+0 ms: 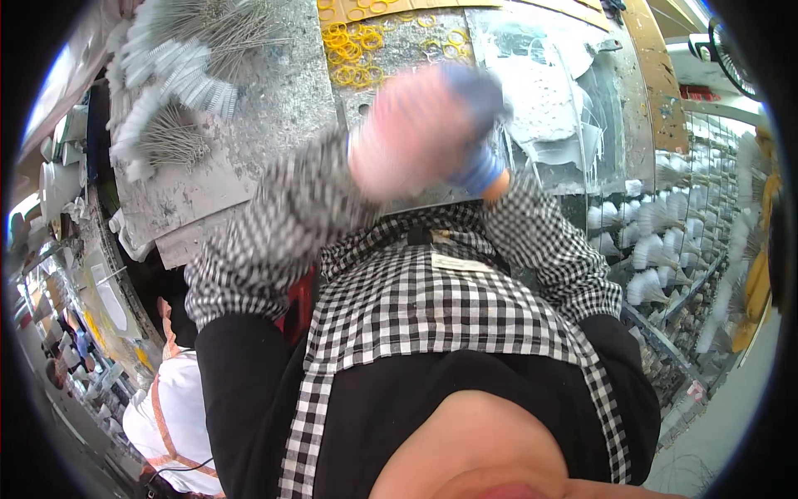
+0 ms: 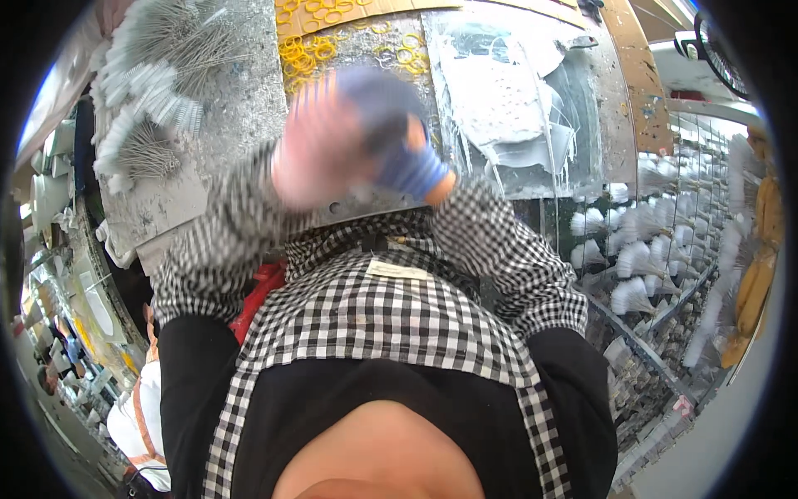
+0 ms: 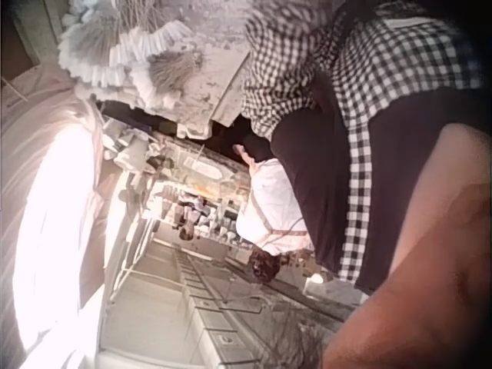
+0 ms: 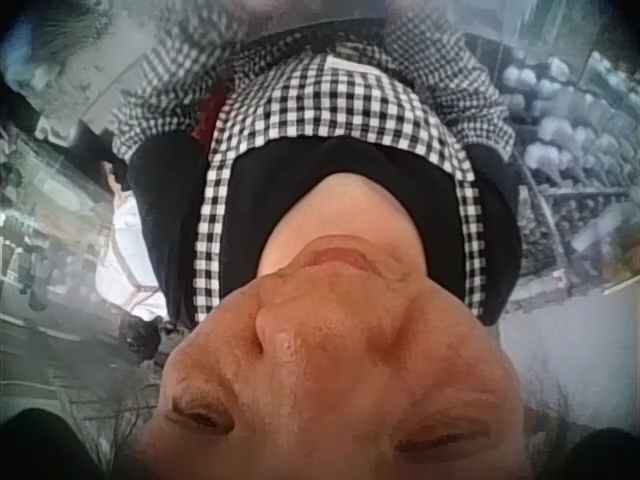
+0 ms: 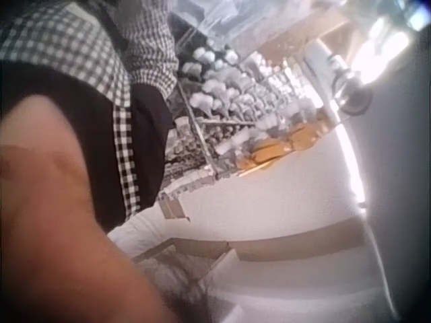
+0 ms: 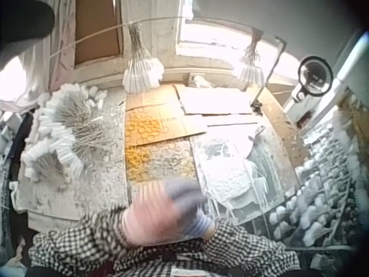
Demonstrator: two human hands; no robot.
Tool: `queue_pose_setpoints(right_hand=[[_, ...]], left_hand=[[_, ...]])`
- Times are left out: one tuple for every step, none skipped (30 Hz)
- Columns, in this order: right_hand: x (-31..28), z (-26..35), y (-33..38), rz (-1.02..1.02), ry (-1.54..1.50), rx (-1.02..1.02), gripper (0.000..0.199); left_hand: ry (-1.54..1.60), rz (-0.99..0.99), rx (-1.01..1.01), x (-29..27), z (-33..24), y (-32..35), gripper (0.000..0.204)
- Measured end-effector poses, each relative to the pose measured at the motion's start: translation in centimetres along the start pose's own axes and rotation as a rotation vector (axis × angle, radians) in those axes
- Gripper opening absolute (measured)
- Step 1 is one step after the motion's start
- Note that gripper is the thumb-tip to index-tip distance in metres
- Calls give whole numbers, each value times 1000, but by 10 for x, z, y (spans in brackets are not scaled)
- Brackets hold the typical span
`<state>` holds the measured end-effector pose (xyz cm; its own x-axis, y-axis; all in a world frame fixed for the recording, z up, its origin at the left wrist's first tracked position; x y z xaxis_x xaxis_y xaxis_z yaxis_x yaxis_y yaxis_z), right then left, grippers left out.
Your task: Assembling white fiber decorative brush-like items in a manufacturing workshop.
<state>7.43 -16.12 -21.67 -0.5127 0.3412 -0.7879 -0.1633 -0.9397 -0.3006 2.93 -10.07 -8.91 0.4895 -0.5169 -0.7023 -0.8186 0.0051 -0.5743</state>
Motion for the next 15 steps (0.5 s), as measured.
queue_pose_setpoints(right_hand=[[-10,12,2,-131,-54,-93,49],[-14,12,-1,-139,-50,-90,49],[-7,2,-7,27,-62,76,46],[0,10,-9,216,-88,235,42],[-4,14,-12,52,100,4,35],[-5,20,-9,-113,287,-228,28],[-24,20,-26,-171,31,-89,28],[-45,21,-35,-228,-216,67,27],[-48,16,-33,-232,-206,69,27],[-49,22,-24,-256,-214,21,29],[-46,23,-17,-281,-218,-30,31],[-28,17,-6,-280,-223,-33,31],[1,-3,13,-256,-503,15,36],[24,-17,20,-216,-789,40,40],[46,-29,44,-50,-906,316,47]], left_hand=[[1,3,9,-1,5,-2,15],[-1,11,-13,-3,12,-6,16],[-4,19,-35,-5,20,-11,16],[-9,23,-84,-21,17,-9,17],[0,41,-125,-23,14,-6,18],[8,60,-166,-25,10,-3,19],[-4,51,-166,-29,13,-9,19],[15,-42,-59,-38,2,-17,23],[36,-134,46,-45,-6,-22,26],[32,-130,39,-43,-9,-11,26],[55,-59,-19,-29,-4,3,29],[78,11,-78,-18,3,16,32],[16,47,31,-18,-13,15,33],[-193,-123,121,-14,-27,28,30],[-122,-109,142,-11,-33,32,28]])
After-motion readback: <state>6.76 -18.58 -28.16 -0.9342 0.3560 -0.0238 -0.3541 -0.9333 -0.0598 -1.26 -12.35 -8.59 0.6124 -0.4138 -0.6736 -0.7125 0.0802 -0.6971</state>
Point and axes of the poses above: each hand's wrist, its own y-axis away from the middle knuckle, its own x-axis out of the palm, z = x × y, the point moved 7 cm from there along -y, towards the middle knuckle, and after that the axes turned 3 degrees about z, right-handed, at the moved point
